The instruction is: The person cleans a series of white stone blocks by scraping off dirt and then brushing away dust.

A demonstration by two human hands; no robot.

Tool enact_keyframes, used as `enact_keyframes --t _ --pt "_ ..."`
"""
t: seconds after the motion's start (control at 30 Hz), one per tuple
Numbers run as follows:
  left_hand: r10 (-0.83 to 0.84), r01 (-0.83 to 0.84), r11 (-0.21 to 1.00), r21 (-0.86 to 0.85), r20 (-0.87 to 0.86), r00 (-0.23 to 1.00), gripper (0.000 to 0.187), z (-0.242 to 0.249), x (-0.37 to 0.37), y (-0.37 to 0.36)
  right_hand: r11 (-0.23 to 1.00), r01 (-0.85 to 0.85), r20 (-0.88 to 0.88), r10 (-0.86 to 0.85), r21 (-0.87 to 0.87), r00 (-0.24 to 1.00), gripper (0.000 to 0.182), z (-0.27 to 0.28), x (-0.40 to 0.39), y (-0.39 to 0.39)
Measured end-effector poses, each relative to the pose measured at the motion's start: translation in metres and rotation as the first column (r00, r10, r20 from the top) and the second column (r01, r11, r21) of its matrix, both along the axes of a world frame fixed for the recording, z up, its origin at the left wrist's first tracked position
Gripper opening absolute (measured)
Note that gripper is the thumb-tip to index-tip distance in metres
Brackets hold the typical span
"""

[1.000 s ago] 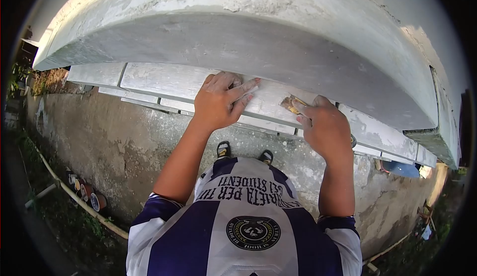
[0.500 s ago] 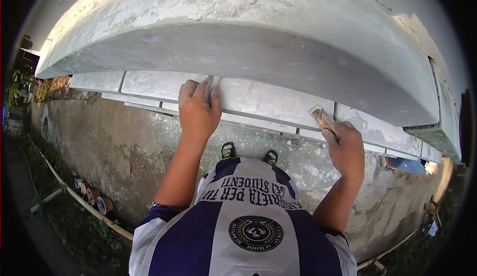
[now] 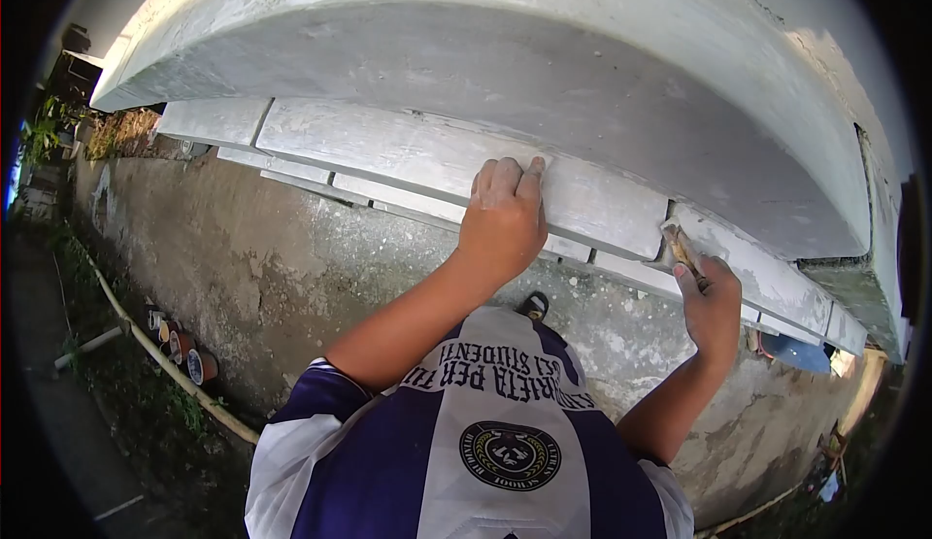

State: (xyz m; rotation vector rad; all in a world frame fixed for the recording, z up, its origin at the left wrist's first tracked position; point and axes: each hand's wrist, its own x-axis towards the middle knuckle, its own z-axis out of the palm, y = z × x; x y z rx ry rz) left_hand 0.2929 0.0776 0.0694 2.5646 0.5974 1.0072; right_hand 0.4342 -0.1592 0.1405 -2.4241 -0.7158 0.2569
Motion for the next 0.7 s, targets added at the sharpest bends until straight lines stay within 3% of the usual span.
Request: enact_keyframes --t 0.17,0.37,0.47,0.63,0.7 --pt "0.000 0.000 1.000 0.007 0.017 1.000 0.029 0.005 -0.006 0.012 0.999 -0.034 0.013 0.034 -0.031 0.999 0.025 0.000 0.004 -0.004" --pt "0.374 -0.372 0.921 -0.117 -0.009 0.927 0.024 0.006 -0.056 0.072 0.999 -0.042 0.004 0.042 -0.012 0.999 0.025 0.000 0.003 -0.006" --pt "0.378 -0.372 0.913 -0.167 0.002 0.926 0.024 0.006 -0.049 0.069 0.998 -0.030 0.051 0.032 -0.053 0.998 0.024 -0.001 0.001 -0.005" --pt "0.003 -0.003 1.000 -0.001 -0.008 1.000 0.034 0.001 -0.002 -0.001 0.992 0.099 0.078 -0.092 -0.080 0.993 0.026 -0.004 -0.011 -0.002" --pt "-0.083 0.082 0.996 0.023 0.042 0.996 0.029 -0.001 0.015 -0.019 0.991 0.112 0.199 -0.094 -0.077 0.975 0.029 -0.016 -0.018 -0.004"
